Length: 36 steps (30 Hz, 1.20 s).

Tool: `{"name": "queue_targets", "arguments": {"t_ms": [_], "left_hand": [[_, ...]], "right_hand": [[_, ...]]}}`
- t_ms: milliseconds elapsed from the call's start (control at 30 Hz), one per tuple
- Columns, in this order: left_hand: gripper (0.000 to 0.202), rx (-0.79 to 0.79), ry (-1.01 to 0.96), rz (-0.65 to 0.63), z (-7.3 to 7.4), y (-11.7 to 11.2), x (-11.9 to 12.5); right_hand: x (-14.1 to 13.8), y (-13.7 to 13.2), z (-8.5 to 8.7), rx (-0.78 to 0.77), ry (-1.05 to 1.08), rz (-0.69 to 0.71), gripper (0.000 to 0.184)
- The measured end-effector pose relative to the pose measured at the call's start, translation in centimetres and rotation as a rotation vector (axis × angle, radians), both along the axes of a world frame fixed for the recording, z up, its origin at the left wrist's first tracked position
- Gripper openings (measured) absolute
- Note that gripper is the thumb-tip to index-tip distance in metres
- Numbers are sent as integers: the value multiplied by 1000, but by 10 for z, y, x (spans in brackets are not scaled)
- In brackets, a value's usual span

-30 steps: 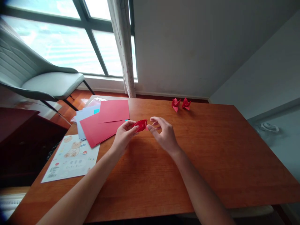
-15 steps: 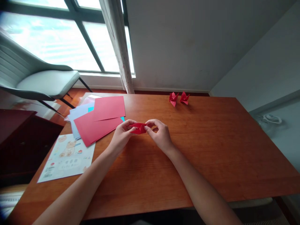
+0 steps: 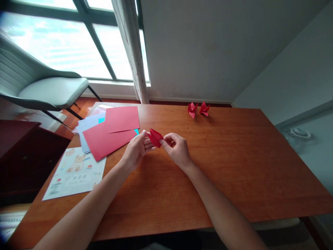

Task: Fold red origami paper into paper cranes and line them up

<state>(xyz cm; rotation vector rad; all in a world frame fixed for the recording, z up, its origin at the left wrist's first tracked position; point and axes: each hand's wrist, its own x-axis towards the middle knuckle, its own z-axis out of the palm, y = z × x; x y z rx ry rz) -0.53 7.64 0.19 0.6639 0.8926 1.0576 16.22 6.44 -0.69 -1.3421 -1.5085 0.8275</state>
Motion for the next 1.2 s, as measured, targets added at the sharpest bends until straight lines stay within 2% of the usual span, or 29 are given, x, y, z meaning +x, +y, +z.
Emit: {"name": "queue_targets", "arguments": {"t_ms": [67, 200, 333, 467, 667, 867, 1200], "left_hand": [[45, 16, -3, -24, 0, -1, 3], [36, 224, 144, -54, -2, -6, 10], [27, 279, 223, -53, -9, -7, 12], [25, 316, 276, -98, -14, -7, 10], [26, 380, 311, -111, -11, -9, 11], [27, 366, 303, -64, -10, -8, 11], [30, 219, 172, -99, -5, -9, 8]], "right_hand": [[0, -1, 1, 17, -16, -27, 22], [-2, -3, 2, 104, -124, -57, 19], [-4, -5, 4, 145, -202, -37, 17], [-5, -7, 2, 119, -96, -2, 12], [-2, -2, -5, 22, 113, 30, 17], [-2, 0, -7, -22, 158, 29, 19], [0, 0, -7, -59, 228, 33, 19]]}}
